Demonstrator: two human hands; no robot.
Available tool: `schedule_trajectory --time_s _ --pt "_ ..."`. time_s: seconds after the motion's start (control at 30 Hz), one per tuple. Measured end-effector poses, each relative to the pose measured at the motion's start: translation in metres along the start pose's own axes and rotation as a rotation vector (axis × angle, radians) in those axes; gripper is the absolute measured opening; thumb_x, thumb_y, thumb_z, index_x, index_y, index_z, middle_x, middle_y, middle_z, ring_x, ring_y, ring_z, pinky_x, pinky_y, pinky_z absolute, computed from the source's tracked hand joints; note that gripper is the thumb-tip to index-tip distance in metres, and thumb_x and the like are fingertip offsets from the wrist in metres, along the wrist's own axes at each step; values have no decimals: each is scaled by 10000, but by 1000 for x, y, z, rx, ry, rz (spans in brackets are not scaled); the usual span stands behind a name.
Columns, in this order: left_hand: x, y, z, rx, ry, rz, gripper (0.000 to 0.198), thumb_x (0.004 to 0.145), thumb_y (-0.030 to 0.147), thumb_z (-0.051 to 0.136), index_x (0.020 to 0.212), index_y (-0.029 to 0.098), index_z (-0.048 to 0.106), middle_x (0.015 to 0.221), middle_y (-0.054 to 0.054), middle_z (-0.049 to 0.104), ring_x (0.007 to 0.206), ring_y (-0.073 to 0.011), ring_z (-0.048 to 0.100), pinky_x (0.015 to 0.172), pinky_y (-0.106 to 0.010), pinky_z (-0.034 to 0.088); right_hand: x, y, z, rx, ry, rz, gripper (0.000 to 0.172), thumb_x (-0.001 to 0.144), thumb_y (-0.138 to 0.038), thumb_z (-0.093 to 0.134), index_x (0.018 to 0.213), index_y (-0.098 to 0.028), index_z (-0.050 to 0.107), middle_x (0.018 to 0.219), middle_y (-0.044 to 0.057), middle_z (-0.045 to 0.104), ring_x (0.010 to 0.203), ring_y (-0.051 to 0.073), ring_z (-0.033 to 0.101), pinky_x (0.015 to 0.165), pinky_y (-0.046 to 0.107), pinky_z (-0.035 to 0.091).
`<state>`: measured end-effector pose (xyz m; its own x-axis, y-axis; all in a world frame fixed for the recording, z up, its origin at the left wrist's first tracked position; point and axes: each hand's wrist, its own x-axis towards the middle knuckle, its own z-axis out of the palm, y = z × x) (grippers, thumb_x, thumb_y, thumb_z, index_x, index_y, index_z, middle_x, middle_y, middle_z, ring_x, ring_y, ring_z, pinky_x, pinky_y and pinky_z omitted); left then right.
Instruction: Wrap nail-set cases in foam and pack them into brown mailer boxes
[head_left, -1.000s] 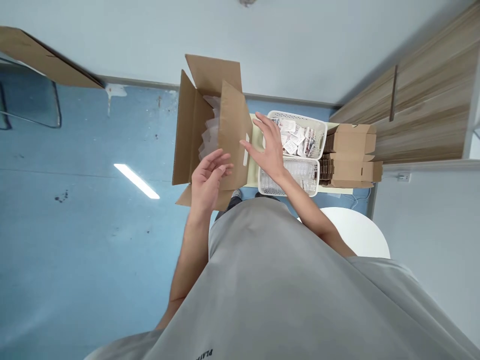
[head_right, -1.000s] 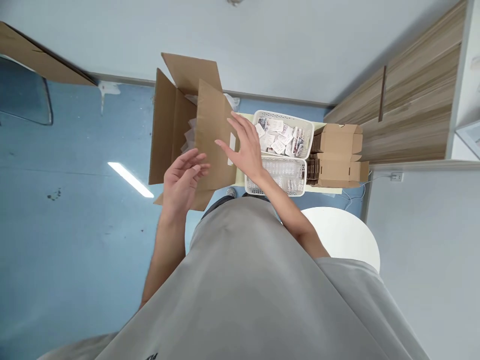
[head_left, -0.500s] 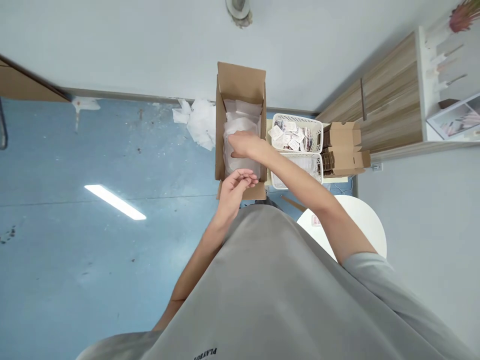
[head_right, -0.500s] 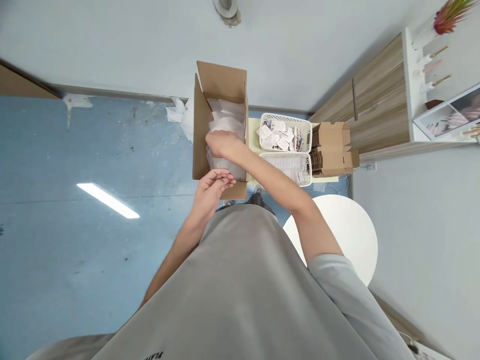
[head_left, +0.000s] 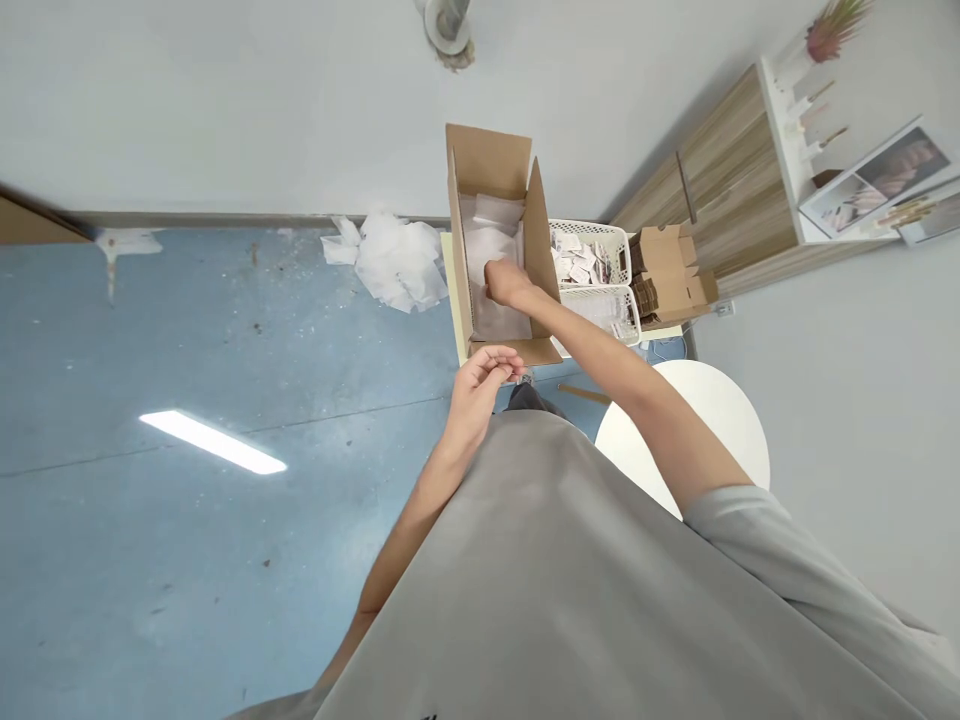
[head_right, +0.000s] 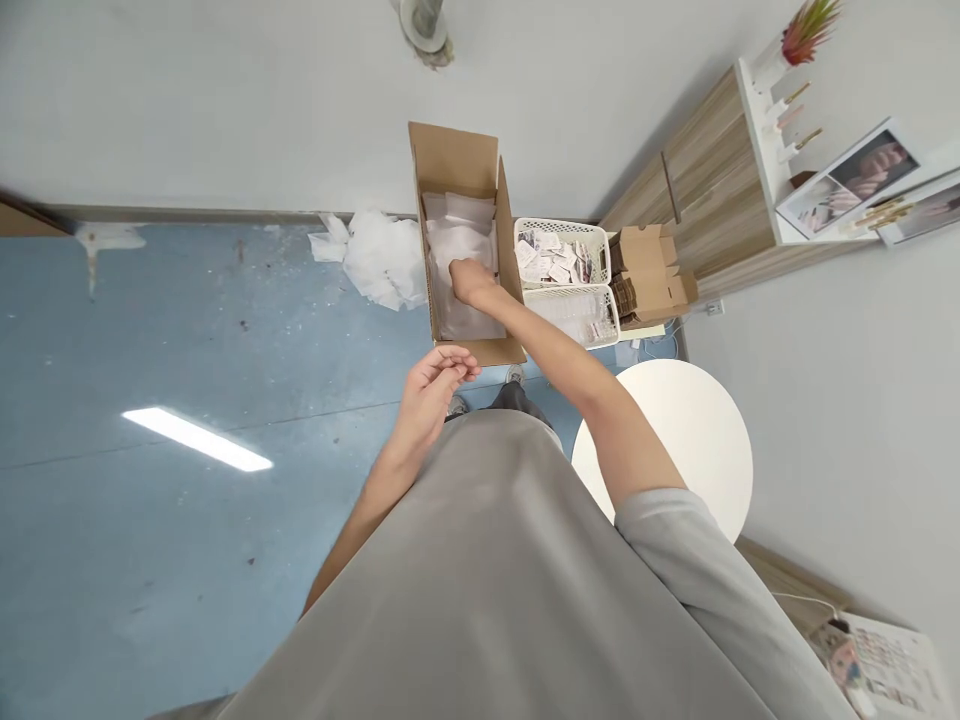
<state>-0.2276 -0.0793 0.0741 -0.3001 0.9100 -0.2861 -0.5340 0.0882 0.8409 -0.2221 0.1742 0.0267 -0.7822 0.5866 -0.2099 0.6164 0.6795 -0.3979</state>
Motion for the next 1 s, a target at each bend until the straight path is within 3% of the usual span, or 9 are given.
schedule_trajectory --time_s 0.1,0.23,0.4,0.53,0.6,0.7,0.87,1.0 --pt "1 -3 0 -12 -41 -28 135 944 307 754 1066 250 765 1043 -55 798 967 -211 763 956 -407 602 -27 -7 -33 -49 -20 186 397 1051 -504 793 1015 -108 802 1082 166 820 1159 298 792 1124 440 601" --pt "6 -5 9 2 -124 -57 159 933 315 770 1080 253 774 1053 -54 806 972 -211 767 956 -400 601 -72 -16 -87 12 97 183 180 1016 -341 781 968 -171 819 1011 80 831 1072 286 780 1025 425 609" --pt "11 -5 31 70 -249 -69 304 973 404 781 1239 260 758 1242 -92 820 1067 -242 781 1007 -431 591 -126 -6 -152 186 359 134 268 1057 -383 689 1078 -146 813 1041 53 807 1060 250 750 1002 388 577" --pt "19 2 53 9 -237 -56 527 989 591 809 1385 268 682 1471 -138 762 1168 -272 788 1029 -439 605 -162 3 -183 324 487 77 285 1085 -405 672 1116 -148 790 1060 56 803 1008 220 752 956 351 591" --pt "26 8 63 -74 -176 -58 556 975 696 795 1288 248 698 1452 -152 766 1156 -279 801 969 -399 631 -180 6 -188 372 504 45 265 1090 -393 674 1121 -153 783 1048 54 805 958 203 754 924 330 591" --pt "37 17 77 -197 -24 -85 563 956 767 776 1085 225 698 1221 -131 817 1028 -245 825 811 -305 636 -209 13 -185 400 501 7 215 1071 -353 694 1086 -157 780 1001 45 807 886 184 745 901 317 577" --pt "41 27 94 -224 146 6 404 891 521 932 978 223 674 866 3 762 696 -107 728 608 -191 514 -235 37 -157 451 472 -32 202 1036 -335 682 1079 -166 784 1005 47 812 931 209 755 930 335 566" --pt "27 40 114 -117 230 215 315 875 442 889 941 232 665 913 -10 785 741 -116 711 614 -198 493 -229 53 -131 516 416 -101 332 1014 -334 692 1302 -191 776 1172 74 828 1053 251 775 1022 389 580"
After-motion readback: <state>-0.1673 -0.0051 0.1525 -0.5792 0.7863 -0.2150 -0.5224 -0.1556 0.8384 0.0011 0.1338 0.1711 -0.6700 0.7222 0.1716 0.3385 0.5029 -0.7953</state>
